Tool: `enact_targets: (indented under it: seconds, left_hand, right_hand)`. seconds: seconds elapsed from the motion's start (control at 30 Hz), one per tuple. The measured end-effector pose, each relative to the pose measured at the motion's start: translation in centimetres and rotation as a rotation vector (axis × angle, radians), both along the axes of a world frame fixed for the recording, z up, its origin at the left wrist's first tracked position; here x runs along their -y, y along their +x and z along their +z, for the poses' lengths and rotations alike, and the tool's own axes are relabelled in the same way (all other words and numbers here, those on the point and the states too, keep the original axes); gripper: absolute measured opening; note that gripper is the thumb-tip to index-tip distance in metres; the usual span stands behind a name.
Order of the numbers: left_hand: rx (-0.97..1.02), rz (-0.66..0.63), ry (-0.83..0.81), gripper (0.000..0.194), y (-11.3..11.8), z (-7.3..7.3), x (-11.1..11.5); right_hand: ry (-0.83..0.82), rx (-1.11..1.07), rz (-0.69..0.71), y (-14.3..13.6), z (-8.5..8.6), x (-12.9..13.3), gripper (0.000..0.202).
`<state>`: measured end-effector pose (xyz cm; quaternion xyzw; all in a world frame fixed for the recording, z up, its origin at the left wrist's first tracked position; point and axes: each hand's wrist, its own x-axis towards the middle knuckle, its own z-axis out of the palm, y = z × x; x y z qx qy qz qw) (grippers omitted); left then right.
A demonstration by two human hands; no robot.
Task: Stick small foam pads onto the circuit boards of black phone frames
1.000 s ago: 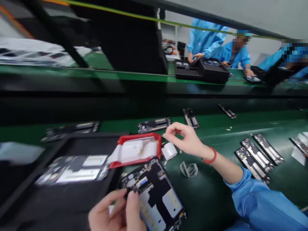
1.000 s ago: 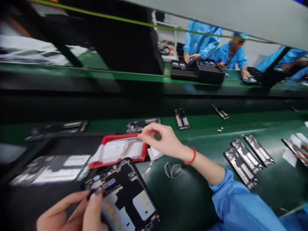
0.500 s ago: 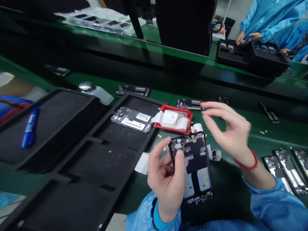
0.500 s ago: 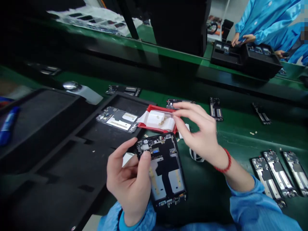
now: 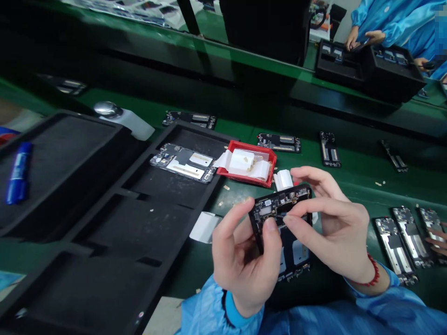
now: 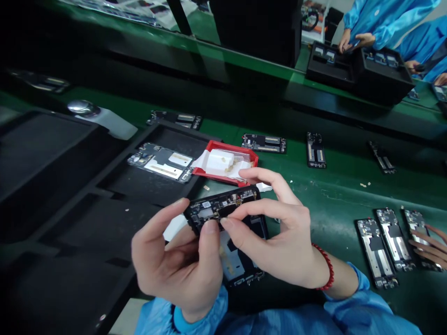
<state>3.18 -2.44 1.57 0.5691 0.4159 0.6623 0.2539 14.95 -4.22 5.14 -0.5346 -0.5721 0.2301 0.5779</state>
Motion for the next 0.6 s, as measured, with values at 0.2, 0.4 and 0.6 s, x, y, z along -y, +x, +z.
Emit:
enact_targets:
  seconds: [0.2, 0.4, 0.6]
  left_hand:
    - [0.024, 0.076, -0.072, 0.036, 0.2, 0.3, 0.3]
    - [0.039, 0.099, -0.069, 0.026, 0.5, 0.7, 0.2]
    - [0.039, 0.081, -0.022, 0.023, 0.6, 0.9, -0.1]
  right_hand:
    - [0.042, 0.04, -0.053, -0.6, -0.3, 0.0, 0.015]
    - [0.053, 0.059, -0.076, -0.8, -0.2, -0.2, 0.017]
    - [0.06, 0.008, -0.06, -1.1, 0.3, -0.5, 0.019]
